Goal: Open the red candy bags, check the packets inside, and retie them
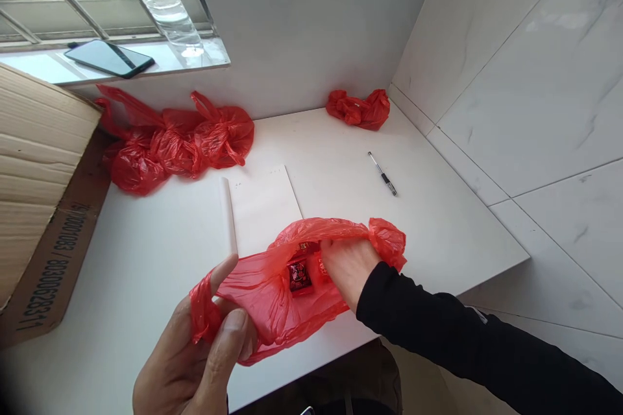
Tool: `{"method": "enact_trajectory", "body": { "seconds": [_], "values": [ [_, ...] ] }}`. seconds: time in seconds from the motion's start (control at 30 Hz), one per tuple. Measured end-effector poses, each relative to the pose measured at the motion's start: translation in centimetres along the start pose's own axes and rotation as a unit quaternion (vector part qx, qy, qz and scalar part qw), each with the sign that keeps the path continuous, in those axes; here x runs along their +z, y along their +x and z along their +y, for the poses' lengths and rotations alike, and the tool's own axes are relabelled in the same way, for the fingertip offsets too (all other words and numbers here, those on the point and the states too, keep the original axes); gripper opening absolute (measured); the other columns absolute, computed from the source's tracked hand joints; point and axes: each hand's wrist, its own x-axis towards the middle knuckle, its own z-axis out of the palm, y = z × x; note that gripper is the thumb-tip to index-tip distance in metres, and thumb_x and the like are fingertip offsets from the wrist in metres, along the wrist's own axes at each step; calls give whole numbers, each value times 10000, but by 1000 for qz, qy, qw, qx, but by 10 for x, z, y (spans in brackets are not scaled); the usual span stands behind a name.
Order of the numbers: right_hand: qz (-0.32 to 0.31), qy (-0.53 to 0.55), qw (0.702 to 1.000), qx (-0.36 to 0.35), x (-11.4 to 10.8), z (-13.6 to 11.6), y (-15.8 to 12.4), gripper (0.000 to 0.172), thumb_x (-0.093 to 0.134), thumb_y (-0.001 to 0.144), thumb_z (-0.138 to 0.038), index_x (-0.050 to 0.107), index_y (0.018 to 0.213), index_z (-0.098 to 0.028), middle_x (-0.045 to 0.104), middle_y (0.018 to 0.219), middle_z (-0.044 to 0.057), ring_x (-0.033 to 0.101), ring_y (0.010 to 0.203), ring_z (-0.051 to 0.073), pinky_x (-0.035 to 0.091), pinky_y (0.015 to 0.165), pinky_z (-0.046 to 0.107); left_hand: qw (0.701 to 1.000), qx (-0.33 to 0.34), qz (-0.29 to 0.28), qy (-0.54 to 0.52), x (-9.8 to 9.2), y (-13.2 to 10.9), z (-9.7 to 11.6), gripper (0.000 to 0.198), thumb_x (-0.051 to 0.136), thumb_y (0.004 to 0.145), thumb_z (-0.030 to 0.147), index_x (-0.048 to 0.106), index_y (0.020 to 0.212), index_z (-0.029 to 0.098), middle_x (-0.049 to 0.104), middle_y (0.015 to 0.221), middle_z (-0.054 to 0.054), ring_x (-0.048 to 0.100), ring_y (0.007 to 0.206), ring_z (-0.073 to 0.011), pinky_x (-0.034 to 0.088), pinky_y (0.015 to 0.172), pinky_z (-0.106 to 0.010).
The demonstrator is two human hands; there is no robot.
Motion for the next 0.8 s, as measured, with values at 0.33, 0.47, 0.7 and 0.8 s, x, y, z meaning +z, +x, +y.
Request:
{"method": "enact_trajectory", "body": {
  "seconds": [0.33, 0.47, 0.7, 0.8],
  "values": [
    [-67, -44, 996, -48, 16, -20, 4, 219, 471, 865, -49, 652, 967, -117, 721, 828, 146, 697, 766, 289, 452, 625, 364, 1000, -7, -2, 17, -2, -1, 1, 377, 721, 851, 387, 730, 1216, 294, 613, 631, 7, 595, 648, -145, 587, 647, -230],
    [-62, -37, 996, -46, 10, -15, 3, 210, 468, 883, -70, 642, 965, -155, 718, 808, 87, 690, 737, 253, 444, 613, 341, 1000, 2, 4, 22, -2, -1, 0, 401, 732, 836, 402, 726, 1223, 295, 612, 634, 18, 605, 665, -143, 598, 722, -256],
    [-10, 1, 1000, -10, 3, 0, -1, 211, 510, 841, -59, 638, 936, -199, 702, 893, 55, 653, 838, 234, 465, 734, 345, 1000, 10, -8, 17, -4, 1, -3, 370, 711, 864, 359, 724, 1231, 310, 682, 689, -4, 637, 683, -155, 602, 709, -252],
    [-31, -22, 999, -9, 6, -1, 1, 250, 498, 803, -12, 651, 914, -176, 703, 843, 73, 658, 792, 256, 462, 684, 357, 1000, 11, -4, 16, -4, 1, -3, 369, 716, 862, 354, 724, 1229, 314, 657, 653, 6, 627, 656, -145, 599, 689, -240]
  ]
}}
